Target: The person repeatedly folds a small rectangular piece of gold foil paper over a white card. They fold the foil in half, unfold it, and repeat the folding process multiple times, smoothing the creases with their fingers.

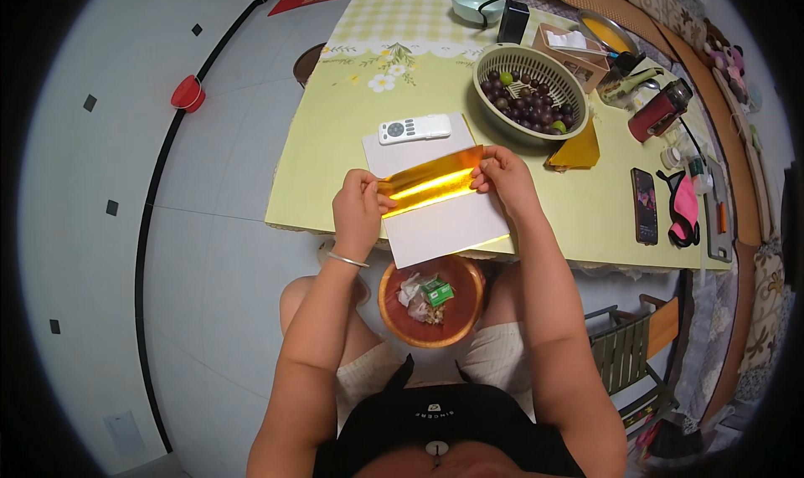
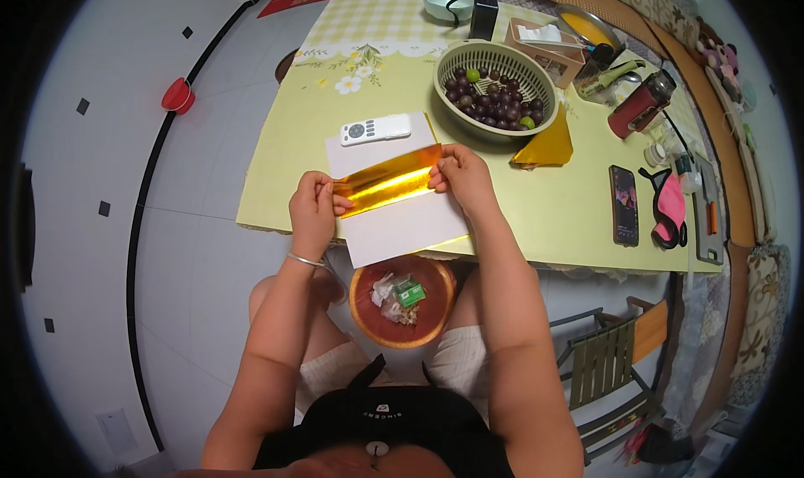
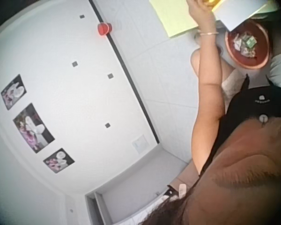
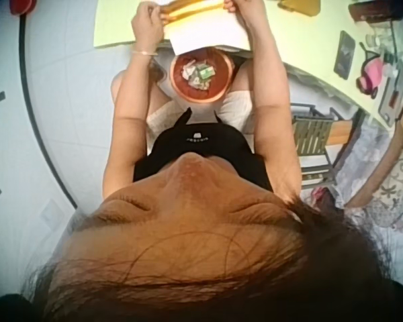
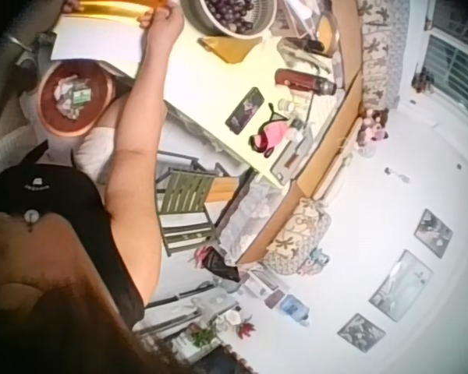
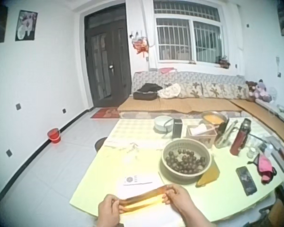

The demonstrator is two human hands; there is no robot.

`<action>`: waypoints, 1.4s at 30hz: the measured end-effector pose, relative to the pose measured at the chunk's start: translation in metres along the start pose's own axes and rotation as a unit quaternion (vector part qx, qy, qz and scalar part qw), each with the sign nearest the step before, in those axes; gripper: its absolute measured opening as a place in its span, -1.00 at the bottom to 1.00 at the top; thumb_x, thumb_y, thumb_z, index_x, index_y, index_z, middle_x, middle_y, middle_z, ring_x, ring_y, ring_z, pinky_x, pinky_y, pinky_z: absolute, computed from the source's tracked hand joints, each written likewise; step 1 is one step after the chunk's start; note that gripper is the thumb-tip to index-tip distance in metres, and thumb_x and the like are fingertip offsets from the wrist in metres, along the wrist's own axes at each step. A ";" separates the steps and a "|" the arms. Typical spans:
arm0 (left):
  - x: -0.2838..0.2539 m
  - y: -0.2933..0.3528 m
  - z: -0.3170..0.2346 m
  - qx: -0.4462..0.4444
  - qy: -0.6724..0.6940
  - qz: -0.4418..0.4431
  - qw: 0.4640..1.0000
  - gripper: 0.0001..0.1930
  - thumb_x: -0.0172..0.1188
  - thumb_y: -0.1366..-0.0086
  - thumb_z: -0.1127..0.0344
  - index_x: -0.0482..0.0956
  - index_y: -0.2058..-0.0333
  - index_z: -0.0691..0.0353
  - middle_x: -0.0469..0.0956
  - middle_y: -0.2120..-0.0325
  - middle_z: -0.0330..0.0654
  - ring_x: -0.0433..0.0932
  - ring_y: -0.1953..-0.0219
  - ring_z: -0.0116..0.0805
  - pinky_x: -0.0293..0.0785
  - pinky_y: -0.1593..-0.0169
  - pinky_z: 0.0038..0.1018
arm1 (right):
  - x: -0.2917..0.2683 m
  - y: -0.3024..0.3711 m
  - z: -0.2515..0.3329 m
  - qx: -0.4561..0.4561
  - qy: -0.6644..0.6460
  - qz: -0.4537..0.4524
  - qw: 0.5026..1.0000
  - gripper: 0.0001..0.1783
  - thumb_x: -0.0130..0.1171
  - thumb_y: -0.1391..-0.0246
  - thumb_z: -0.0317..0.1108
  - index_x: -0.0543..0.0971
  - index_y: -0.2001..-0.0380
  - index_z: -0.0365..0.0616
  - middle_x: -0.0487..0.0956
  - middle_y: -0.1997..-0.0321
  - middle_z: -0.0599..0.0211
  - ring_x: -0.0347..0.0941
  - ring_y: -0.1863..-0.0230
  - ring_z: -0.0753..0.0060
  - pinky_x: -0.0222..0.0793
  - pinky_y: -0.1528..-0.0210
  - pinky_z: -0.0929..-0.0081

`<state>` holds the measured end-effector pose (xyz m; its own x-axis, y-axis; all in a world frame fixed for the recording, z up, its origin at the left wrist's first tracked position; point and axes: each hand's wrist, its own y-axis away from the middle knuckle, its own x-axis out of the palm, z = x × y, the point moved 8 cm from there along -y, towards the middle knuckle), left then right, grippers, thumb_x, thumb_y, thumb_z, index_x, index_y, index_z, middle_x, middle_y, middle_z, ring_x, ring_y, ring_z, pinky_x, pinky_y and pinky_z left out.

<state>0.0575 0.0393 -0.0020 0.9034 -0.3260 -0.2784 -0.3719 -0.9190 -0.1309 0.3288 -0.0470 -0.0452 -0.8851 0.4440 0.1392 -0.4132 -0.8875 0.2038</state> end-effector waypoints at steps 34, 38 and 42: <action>-0.006 0.012 0.002 0.031 -0.127 -0.003 0.991 -0.78 0.45 0.00 0.51 0.51 0.59 0.33 0.50 0.46 -0.18 0.47 0.45 -0.39 0.42 0.36 -0.48 | -0.017 0.014 0.015 0.006 0.235 -0.024 0.972 -0.91 0.22 0.04 -0.52 0.51 0.55 -0.20 0.52 0.63 0.41 0.40 0.66 0.61 0.31 0.61 0.58; -0.004 0.012 -0.001 0.050 -0.153 0.003 0.987 -0.77 0.44 0.01 0.53 0.49 0.59 0.32 0.47 0.46 -0.19 0.44 0.47 -0.39 0.40 0.38 -0.48 | -0.016 0.015 0.017 0.002 0.297 -0.033 0.954 -0.89 0.26 0.10 -0.47 0.51 0.57 -0.20 0.53 0.64 0.37 0.43 0.63 0.57 0.36 0.55 0.48; 0.000 0.012 -0.003 0.082 -0.182 0.018 0.980 -0.79 0.40 0.00 0.56 0.47 0.56 0.32 0.45 0.43 -0.18 0.42 0.49 -0.37 0.40 0.40 -0.47 | -0.016 0.018 0.022 -0.001 0.350 -0.050 0.936 -0.87 0.27 0.16 -0.41 0.52 0.59 -0.20 0.56 0.62 0.29 0.48 0.56 0.41 0.42 0.43 0.36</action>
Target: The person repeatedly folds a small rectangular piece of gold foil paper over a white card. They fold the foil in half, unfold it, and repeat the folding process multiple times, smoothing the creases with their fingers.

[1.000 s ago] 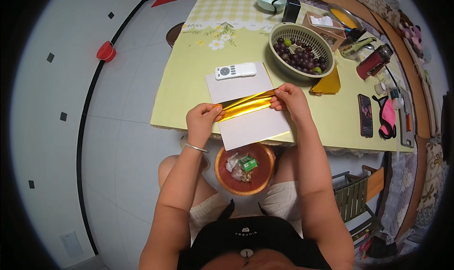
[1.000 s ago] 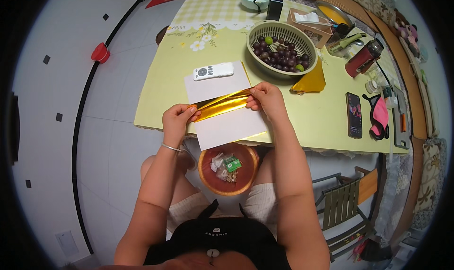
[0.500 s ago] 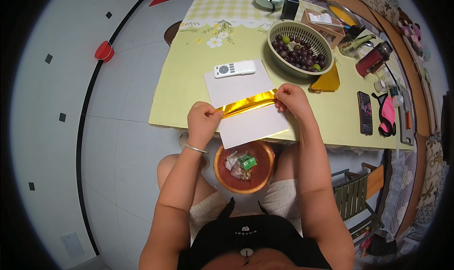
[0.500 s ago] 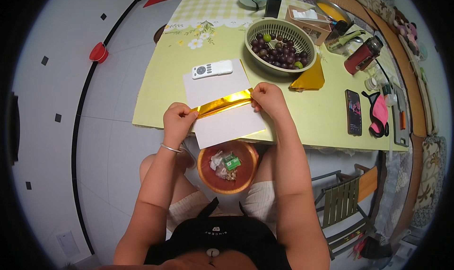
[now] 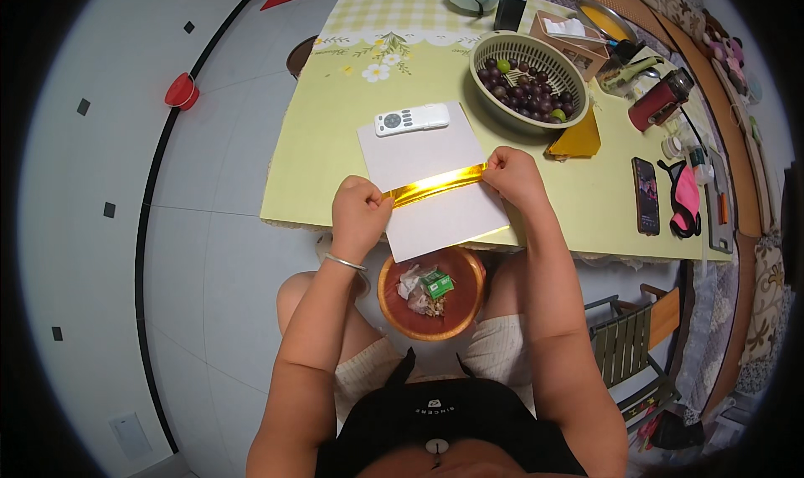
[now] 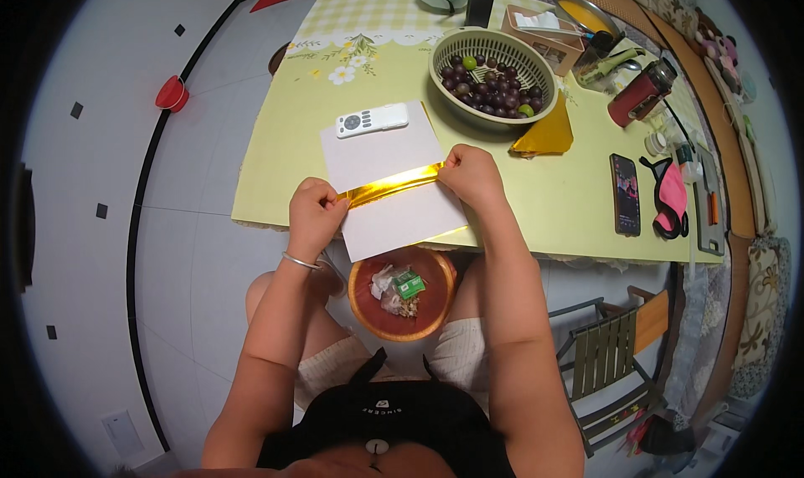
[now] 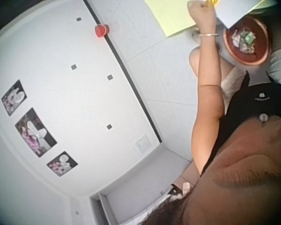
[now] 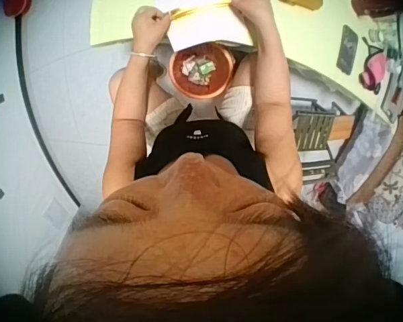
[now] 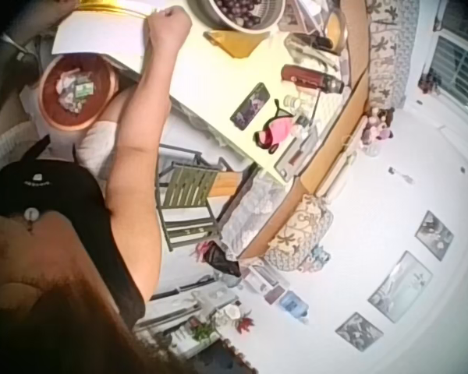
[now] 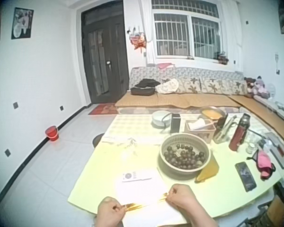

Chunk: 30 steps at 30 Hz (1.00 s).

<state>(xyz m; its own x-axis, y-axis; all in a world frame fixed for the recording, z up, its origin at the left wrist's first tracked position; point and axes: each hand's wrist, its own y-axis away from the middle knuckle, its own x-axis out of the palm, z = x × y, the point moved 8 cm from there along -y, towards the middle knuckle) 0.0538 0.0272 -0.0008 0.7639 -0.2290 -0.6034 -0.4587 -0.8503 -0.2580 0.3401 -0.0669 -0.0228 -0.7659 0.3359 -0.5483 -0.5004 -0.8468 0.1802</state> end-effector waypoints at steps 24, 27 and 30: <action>0.011 0.023 -0.046 0.147 -0.297 0.074 0.941 -0.58 0.24 -0.16 0.37 0.72 -0.03 0.00 0.31 -0.34 0.17 0.15 -0.45 0.21 -0.03 -0.40 0.34 | 0.066 0.080 0.044 -0.348 0.332 0.078 0.873 -0.09 0.05 -0.31 0.20 0.17 -0.47 -0.24 0.08 -0.60 0.05 -0.09 -0.63 0.09 -0.17 -0.61 0.11; 0.003 0.024 -0.073 0.219 -0.299 0.014 0.929 -0.50 0.29 -0.20 0.22 0.61 -0.14 0.15 0.30 -0.35 0.19 0.16 -0.45 0.26 -0.03 -0.42 0.30 | 0.064 0.080 0.048 -0.353 0.334 0.086 0.870 -0.10 0.05 -0.30 0.20 0.18 -0.47 -0.23 0.09 -0.60 0.05 -0.08 -0.63 0.07 -0.17 -0.61 0.12; 0.039 0.023 -0.092 0.301 -0.214 0.073 0.926 -0.25 0.30 -0.24 -0.06 0.42 -0.28 0.31 0.25 -0.37 0.21 0.12 -0.45 0.32 -0.05 -0.45 0.21 | 0.067 0.077 0.044 -0.348 0.327 0.085 0.875 -0.10 0.05 -0.30 0.20 0.18 -0.47 -0.22 0.10 -0.60 0.05 -0.08 -0.62 0.08 -0.17 -0.61 0.12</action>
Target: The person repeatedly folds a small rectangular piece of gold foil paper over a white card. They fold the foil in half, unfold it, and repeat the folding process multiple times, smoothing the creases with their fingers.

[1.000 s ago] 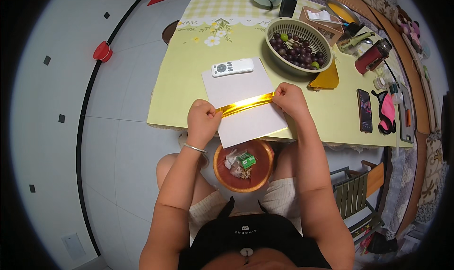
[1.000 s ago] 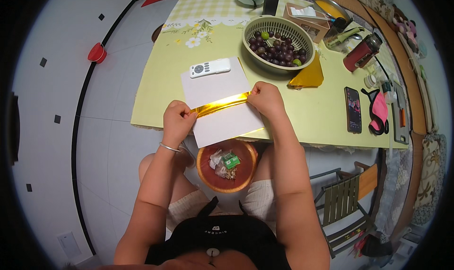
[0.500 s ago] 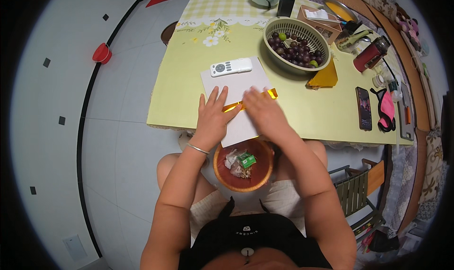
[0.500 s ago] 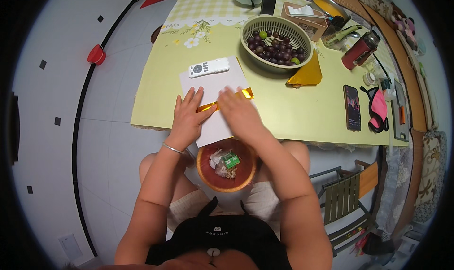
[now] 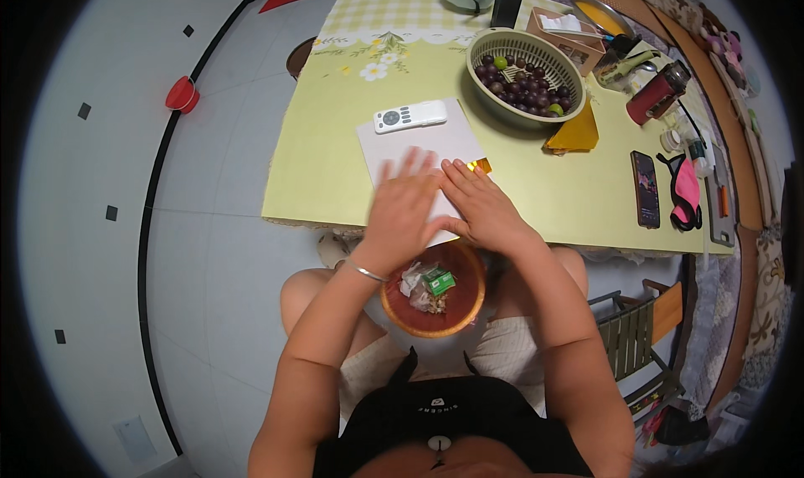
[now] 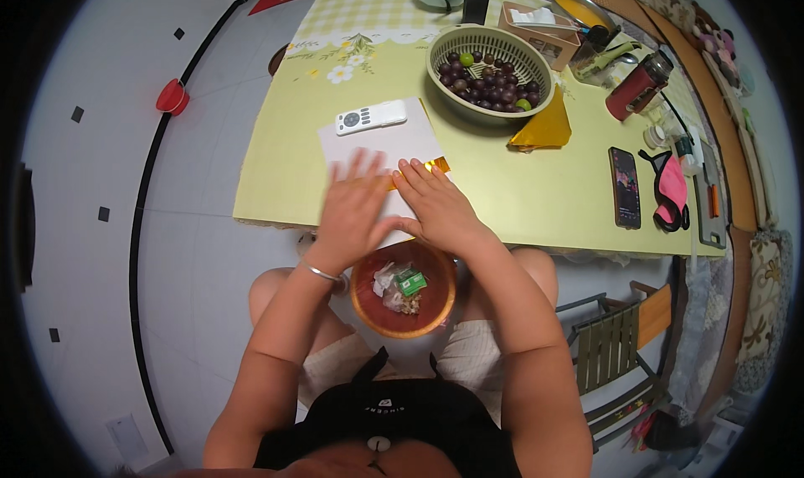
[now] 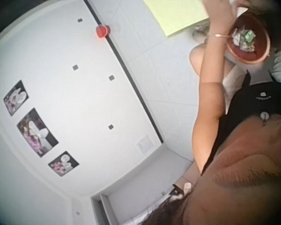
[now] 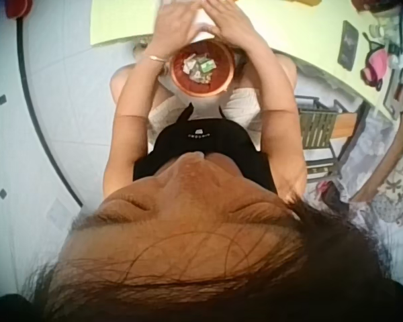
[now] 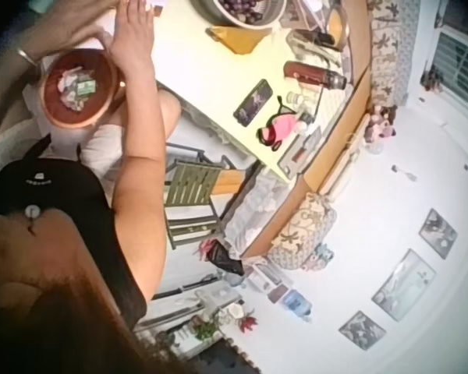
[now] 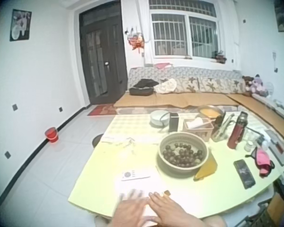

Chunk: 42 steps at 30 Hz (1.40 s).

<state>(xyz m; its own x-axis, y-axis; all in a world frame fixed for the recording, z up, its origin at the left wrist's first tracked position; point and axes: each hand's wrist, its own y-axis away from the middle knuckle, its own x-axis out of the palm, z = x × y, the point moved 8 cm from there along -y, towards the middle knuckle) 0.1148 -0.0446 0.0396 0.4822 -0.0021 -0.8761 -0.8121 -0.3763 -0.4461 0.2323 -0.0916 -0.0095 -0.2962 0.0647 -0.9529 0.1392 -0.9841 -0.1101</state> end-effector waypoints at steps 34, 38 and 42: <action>-0.024 0.018 0.039 -0.100 -0.067 -0.017 0.993 -0.90 0.34 -0.01 0.46 0.65 0.44 0.28 0.56 0.05 0.01 0.33 -0.33 0.16 0.10 -0.38 0.29 | -0.023 0.006 -0.042 0.122 0.056 -0.023 0.991 0.03 0.20 -0.19 0.20 0.14 -0.45 -0.35 0.07 -0.59 -0.08 -0.13 -0.62 -0.06 -0.28 -0.60 -0.10; -0.019 0.016 0.040 -0.063 -0.123 -0.023 0.990 -0.95 0.32 -0.05 0.47 0.63 0.48 0.29 0.55 -0.08 0.02 0.28 -0.39 0.19 0.08 -0.37 0.35 | -0.032 -0.007 -0.030 0.097 0.051 -0.068 0.992 -0.06 0.31 -0.12 0.01 0.23 -0.40 -0.35 0.09 -0.58 -0.07 -0.08 -0.61 -0.06 -0.26 -0.59 -0.12; -0.015 0.017 0.047 -0.049 -0.083 -0.018 0.995 -0.98 0.30 -0.08 0.46 0.64 0.49 0.24 0.56 -0.14 -0.02 0.31 -0.38 0.17 0.09 -0.37 0.35 | -0.031 -0.012 -0.009 -0.009 0.008 -0.132 0.991 -0.28 0.35 -0.09 -0.18 0.41 -0.29 -0.20 0.34 -0.45 0.07 0.12 -0.54 0.02 -0.11 -0.57 -0.09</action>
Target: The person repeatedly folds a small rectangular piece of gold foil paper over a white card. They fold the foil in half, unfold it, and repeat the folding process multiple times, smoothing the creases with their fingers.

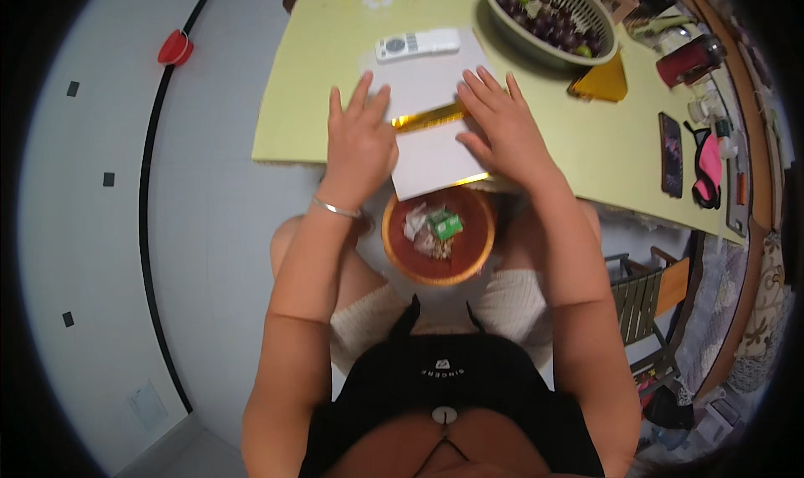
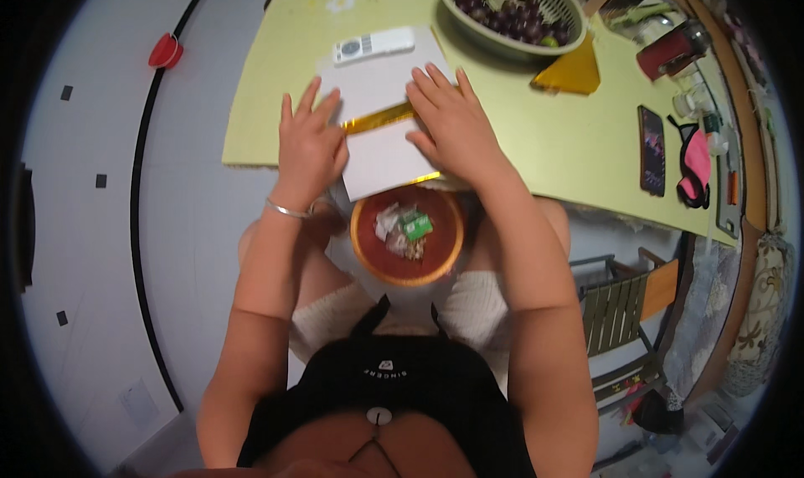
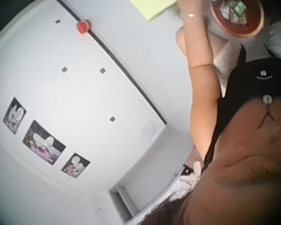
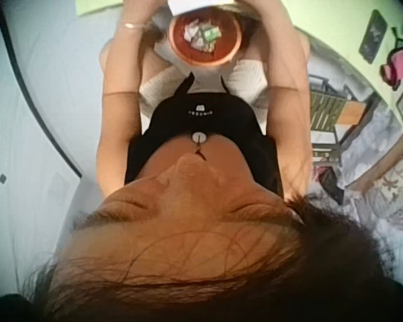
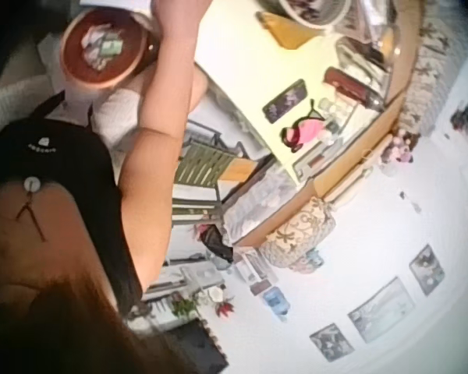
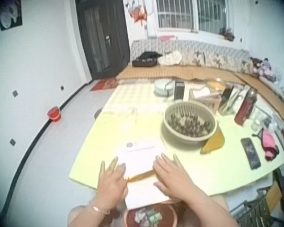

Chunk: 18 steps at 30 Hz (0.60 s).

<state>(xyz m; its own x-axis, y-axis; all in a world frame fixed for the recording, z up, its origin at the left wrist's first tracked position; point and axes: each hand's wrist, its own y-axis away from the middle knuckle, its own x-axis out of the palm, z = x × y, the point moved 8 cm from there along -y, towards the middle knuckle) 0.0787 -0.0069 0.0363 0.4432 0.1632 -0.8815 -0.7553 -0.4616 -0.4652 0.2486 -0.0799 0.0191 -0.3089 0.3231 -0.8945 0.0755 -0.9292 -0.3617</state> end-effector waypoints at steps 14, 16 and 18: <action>-0.018 -0.018 -0.011 -0.001 0.059 -0.109 0.992 -0.70 0.41 -0.10 0.34 0.73 0.14 0.16 0.71 0.13 -0.18 0.71 0.24 -0.19 0.65 0.21 -0.36 | -0.008 -0.022 0.003 -0.033 0.010 -0.179 0.983 -0.82 0.26 0.07 -0.44 0.71 0.32 -0.06 0.70 0.30 0.37 0.63 0.09 0.25 0.45 -0.20 0.10; 0.000 -0.024 -0.027 -0.019 0.043 -0.076 0.996 -0.73 0.38 -0.16 0.36 0.72 0.13 0.13 0.73 0.15 -0.18 0.72 0.23 -0.18 0.66 0.19 -0.36 | -0.007 -0.027 0.005 -0.035 0.000 -0.163 0.986 -0.81 0.27 0.03 -0.42 0.72 0.29 -0.05 0.72 0.27 0.37 0.63 0.06 0.25 0.43 -0.22 0.12; 0.020 -0.026 -0.024 -0.059 0.029 -0.018 0.998 -0.84 0.32 -0.19 0.41 0.72 0.23 0.15 0.73 0.24 -0.16 0.70 0.26 -0.15 0.63 0.24 -0.34 | -0.011 -0.027 0.002 -0.014 -0.024 -0.173 0.985 -0.81 0.26 -0.01 -0.42 0.73 0.26 -0.05 0.73 0.22 0.36 0.62 0.02 0.24 0.43 -0.23 0.12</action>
<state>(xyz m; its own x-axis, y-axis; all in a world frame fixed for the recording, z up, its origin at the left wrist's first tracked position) 0.1189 -0.0129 0.0333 0.4980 0.1321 -0.8571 -0.6779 -0.5570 -0.4798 0.2484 -0.0588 0.0396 -0.3646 0.6101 -0.7034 -0.0156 -0.7593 -0.6505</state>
